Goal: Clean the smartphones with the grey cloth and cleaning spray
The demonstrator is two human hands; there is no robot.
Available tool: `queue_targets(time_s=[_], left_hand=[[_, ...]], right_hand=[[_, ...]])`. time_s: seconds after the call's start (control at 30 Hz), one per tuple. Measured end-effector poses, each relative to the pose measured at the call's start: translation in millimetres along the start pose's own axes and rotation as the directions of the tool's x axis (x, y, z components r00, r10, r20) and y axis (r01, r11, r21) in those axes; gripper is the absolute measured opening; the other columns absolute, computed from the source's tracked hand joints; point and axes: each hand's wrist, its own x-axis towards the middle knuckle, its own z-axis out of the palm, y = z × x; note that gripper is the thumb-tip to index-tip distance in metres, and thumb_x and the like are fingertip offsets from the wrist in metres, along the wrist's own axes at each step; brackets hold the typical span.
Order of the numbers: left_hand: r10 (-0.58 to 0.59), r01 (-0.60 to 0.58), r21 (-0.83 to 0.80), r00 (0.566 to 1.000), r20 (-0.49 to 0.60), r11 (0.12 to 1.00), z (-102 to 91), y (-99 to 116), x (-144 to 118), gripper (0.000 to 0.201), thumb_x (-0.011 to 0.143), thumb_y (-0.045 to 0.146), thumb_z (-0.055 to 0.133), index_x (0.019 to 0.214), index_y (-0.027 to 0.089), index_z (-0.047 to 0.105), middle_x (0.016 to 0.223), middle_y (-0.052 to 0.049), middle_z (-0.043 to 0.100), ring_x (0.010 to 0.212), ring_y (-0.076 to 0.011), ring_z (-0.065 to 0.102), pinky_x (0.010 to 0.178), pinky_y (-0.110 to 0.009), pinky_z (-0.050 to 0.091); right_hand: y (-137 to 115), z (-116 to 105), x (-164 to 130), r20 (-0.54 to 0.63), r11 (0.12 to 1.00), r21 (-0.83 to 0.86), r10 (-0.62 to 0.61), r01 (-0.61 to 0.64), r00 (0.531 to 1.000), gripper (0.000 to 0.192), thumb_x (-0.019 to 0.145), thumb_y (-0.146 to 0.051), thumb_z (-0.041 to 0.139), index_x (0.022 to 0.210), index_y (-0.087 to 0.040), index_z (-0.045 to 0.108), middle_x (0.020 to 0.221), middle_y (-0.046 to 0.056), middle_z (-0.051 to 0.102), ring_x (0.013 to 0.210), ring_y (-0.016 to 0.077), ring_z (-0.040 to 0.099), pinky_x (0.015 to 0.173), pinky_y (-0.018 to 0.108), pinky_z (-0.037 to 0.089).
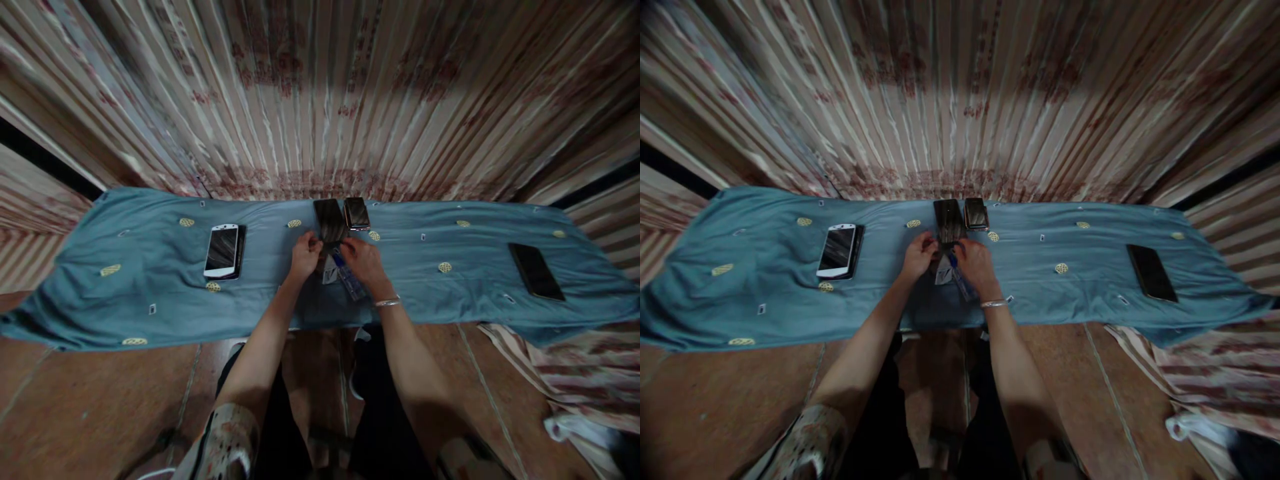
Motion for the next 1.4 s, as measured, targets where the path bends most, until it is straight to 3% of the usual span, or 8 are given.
queue_targets(time_s=[0.23, 0.6, 0.73, 0.8, 0.87, 1.07, 1.2, 1.4], left_hand=[[0.105, -0.107, 0.098, 0.994, 0.033, 0.989, -17.1, 12, -47, 0.025, 0.061, 0.029, 0.082, 0.075, 0.019, 0.063, 0.074, 0.000, 0.057, 0.067, -0.0149, 0.051, 0.077, -0.032, 0.045], [-0.143, 0.178, -0.442, 0.983, 0.111, 0.879, -44.6, 15, -72, 0.019, 0.061, 0.035, 0.071, 0.063, 0.018, 0.062, 0.064, 0.001, 0.063, 0.064, -0.0130, 0.056, 0.069, -0.029, 0.047], [-0.233, 0.297, -0.618, 0.955, 0.184, 0.728, -69.3, 25, -85, 0.026, 0.050, 0.030, 0.079, 0.068, 0.016, 0.064, 0.071, -0.001, 0.069, 0.068, -0.0158, 0.063, 0.070, -0.033, 0.052], [-0.261, 0.353, -0.711, 0.935, 0.241, 0.608, -79.8, 30, -92, 0.027, 0.049, 0.022, 0.081, 0.070, 0.015, 0.067, 0.077, -0.002, 0.072, 0.074, -0.0172, 0.066, 0.073, -0.034, 0.054], [-0.270, 0.372, -0.737, 0.927, 0.261, 0.564, -88.4, 33, -97, 0.026, 0.049, 0.017, 0.082, 0.071, 0.014, 0.068, 0.077, -0.003, 0.072, 0.072, -0.0168, 0.066, 0.072, -0.033, 0.054], [-0.253, 0.384, -0.693, 0.924, 0.289, 0.610, -104.1, 35, -106, 0.024, 0.049, 0.017, 0.081, 0.069, 0.014, 0.068, 0.068, 0.000, 0.069, 0.061, -0.0134, 0.062, 0.062, -0.028, 0.053], [-0.267, 0.395, -0.695, 0.919, 0.291, 0.601, -111.2, 35, -108, 0.022, 0.051, 0.020, 0.077, 0.071, 0.014, 0.068, 0.068, 0.000, 0.068, 0.059, -0.0134, 0.061, 0.059, -0.028, 0.052], [-0.348, 0.449, -0.700, 0.890, 0.294, 0.555, -118.1, 33, -109, 0.024, 0.052, 0.021, 0.077, 0.074, 0.014, 0.068, 0.069, -0.001, 0.070, 0.058, -0.0152, 0.063, 0.057, -0.027, 0.052]], right_hand=[[-5, -19, -27, 0.246, 0.990, -0.139, 0.032, 0.003, 0.969, 0.044, 0.088, -0.049, 0.061, 0.110, -0.012, 0.067, 0.103, 0.017, 0.074, 0.099, 0.0309, 0.068, 0.084, 0.035, 0.047], [-6, -8, -16, 0.208, 0.924, 0.328, 0.130, -0.195, 0.969, 0.025, 0.075, -0.033, 0.059, 0.091, -0.015, 0.068, 0.092, 0.010, 0.074, 0.087, 0.0248, 0.069, 0.074, 0.033, 0.050], [-20, -4, -15, 0.325, 0.517, 0.788, 0.113, -0.334, 0.939, 0.020, 0.069, -0.035, 0.057, 0.077, -0.018, 0.063, 0.078, 0.004, 0.073, 0.069, 0.0177, 0.066, 0.059, 0.027, 0.050], [-32, -3, -17, 0.402, 0.224, 0.882, 0.102, -0.415, 0.910, 0.019, 0.063, -0.034, 0.060, 0.073, -0.018, 0.063, 0.072, 0.004, 0.072, 0.060, 0.0151, 0.062, 0.053, 0.025, 0.046], [-43, -5, -20, 0.432, 0.113, 0.891, 0.080, -0.439, 0.898, 0.021, 0.061, -0.035, 0.064, 0.074, -0.019, 0.064, 0.072, 0.003, 0.072, 0.053, 0.0119, 0.057, 0.050, 0.024, 0.043], [-66, -14, -29, 0.349, 0.297, 0.900, -0.058, -0.318, 0.935, 0.040, 0.055, -0.029, 0.080, 0.093, -0.021, 0.070, 0.089, 0.000, 0.074, 0.051, 0.0058, 0.048, 0.051, 0.022, 0.039], [-68, -8, -31, 0.364, 0.433, 0.863, -0.178, -0.259, 0.914, 0.025, 0.056, -0.030, 0.077, 0.078, -0.019, 0.071, 0.066, -0.004, 0.066, 0.053, 0.0082, 0.050, 0.052, 0.023, 0.039], [-72, -11, -31, 0.373, 0.416, 0.864, -0.149, -0.284, 0.916, 0.024, 0.057, -0.037, 0.076, 0.069, -0.019, 0.066, 0.058, -0.005, 0.059, 0.048, 0.0081, 0.046, 0.049, 0.023, 0.035]])
